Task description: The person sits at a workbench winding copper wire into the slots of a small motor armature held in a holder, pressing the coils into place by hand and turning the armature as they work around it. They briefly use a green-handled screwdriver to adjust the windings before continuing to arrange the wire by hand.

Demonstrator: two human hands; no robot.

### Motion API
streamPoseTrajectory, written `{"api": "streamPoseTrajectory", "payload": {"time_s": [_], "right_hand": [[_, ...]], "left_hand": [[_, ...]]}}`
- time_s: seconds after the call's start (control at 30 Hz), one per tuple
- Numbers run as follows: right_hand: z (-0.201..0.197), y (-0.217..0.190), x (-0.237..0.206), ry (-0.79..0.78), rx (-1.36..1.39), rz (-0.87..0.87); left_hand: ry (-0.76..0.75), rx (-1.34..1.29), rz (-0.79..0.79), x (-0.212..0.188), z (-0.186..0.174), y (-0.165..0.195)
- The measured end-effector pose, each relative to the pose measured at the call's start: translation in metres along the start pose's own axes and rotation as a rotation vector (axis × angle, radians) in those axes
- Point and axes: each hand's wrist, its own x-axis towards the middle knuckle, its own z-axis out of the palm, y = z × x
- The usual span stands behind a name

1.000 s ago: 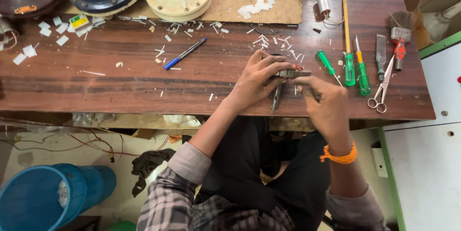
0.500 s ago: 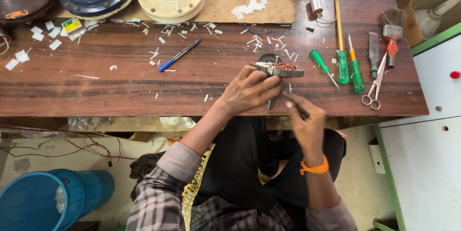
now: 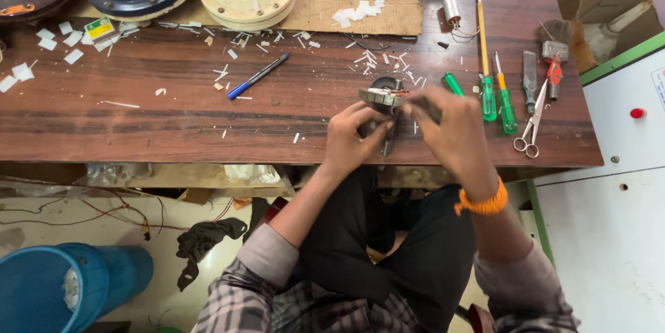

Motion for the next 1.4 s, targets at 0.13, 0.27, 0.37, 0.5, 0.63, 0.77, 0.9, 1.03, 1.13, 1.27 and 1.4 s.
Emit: {"api": "streamPoseTrajectory", "payload": {"time_s": [0.13, 0.27, 0.37, 0.5, 0.63, 0.77, 0.9, 1.03, 1.13, 1.27, 1.4], "right_hand": [[0.006, 0.007, 0.032, -0.039, 0.033, 0.073], [0.008, 0.022, 0.048, -0.088, 0.053, 0.137], [0.014, 0.036, 0.054, -0.129, 0.08, 0.186], [0.02, 0.056, 0.063, -0.078, -0.001, 0.04], [0.013, 0.074, 0.058, -0.06, 0.01, 0.267], [0.0, 0.082, 0.041, -0.018, 0.101, 0.337], [-0.017, 0.074, 0.019, -0.007, 0.295, 0.333], [-0.029, 0.047, 0.004, -0.026, 0.324, 0.27], [-0.02, 0.024, -0.011, -0.045, 0.187, 0.379], [-0.004, 0.009, -0.029, 0.008, 0.091, 0.221], [0.028, 0.012, -0.041, 0.106, -0.004, -0.053]], "left_hand": [[0.055, -0.201, -0.176, -0.005, 0.015, -0.007], [0.042, -0.412, -0.418, -0.01, 0.027, -0.013], [0.071, -0.626, -0.478, -0.011, 0.033, -0.016], [0.172, -0.685, -0.571, -0.006, 0.044, -0.011], [0.241, -0.489, -0.572, -0.003, 0.045, 0.009], [0.242, 0.191, 0.094, -0.001, 0.02, 0.031], [-0.149, 0.444, 0.514, 0.034, -0.013, 0.019], [-0.295, 0.375, 0.491, 0.051, -0.021, 0.005], [-0.3, 0.258, 0.38, 0.046, -0.02, 0.002], [-0.267, 0.178, 0.326, 0.041, -0.018, 0.002], [-0.273, 0.176, 0.305, 0.043, -0.019, 0.003]]}}
